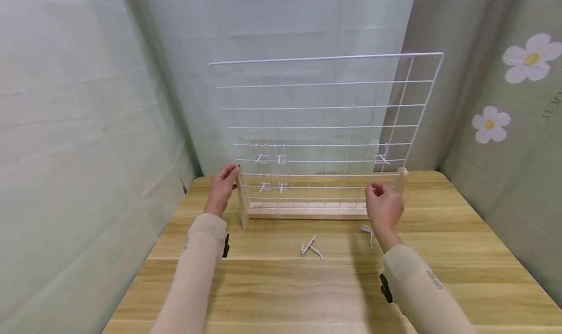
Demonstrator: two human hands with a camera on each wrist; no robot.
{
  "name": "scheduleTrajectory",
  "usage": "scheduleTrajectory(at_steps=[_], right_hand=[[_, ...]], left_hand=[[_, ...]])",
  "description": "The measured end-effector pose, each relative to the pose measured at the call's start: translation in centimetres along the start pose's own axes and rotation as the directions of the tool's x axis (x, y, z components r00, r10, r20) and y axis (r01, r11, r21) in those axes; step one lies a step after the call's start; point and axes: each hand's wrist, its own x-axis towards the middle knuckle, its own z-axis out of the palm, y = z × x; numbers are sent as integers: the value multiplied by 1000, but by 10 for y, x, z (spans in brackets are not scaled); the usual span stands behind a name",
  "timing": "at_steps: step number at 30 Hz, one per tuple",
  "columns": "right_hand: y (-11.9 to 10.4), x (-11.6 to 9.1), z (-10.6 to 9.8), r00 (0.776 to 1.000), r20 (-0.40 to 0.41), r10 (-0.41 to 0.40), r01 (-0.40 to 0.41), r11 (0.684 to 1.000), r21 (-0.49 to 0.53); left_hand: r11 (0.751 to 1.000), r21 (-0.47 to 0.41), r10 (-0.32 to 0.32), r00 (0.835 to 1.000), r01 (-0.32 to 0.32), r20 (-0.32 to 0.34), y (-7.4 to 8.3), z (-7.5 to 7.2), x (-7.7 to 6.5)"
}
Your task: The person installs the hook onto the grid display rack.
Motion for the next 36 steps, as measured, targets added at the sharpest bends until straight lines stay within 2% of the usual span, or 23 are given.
scheduleTrajectory(at_steps=[6,8,13,23,31,36], right_hand=[[7,-9,4,999,23,-32,31,999,23],[8,-13,5,999,38,-33,32,999,28],[12,-21,7,995,72,-66,63,997,43],[24,-45,14,982,175,-77,70,996,47],[29,-63,21,967,219,-129,115,991,73],[33,-77,25,954,226,-198,177,978,107]], left_hand=[[999,-33,-31,1000,31,4,5,1,-1],[999,-31,-22,1000,21,-7,-2,0,4],[1000,-11,-2,1000,2,-18,-3,0,5],[999,-22,-25,1000,24,-18,-4,0,4],[1000,-21,-1,1000,1,-16,-4,-1,3],[1000,-24,-3,1000,3,-14,-5,0,3]])
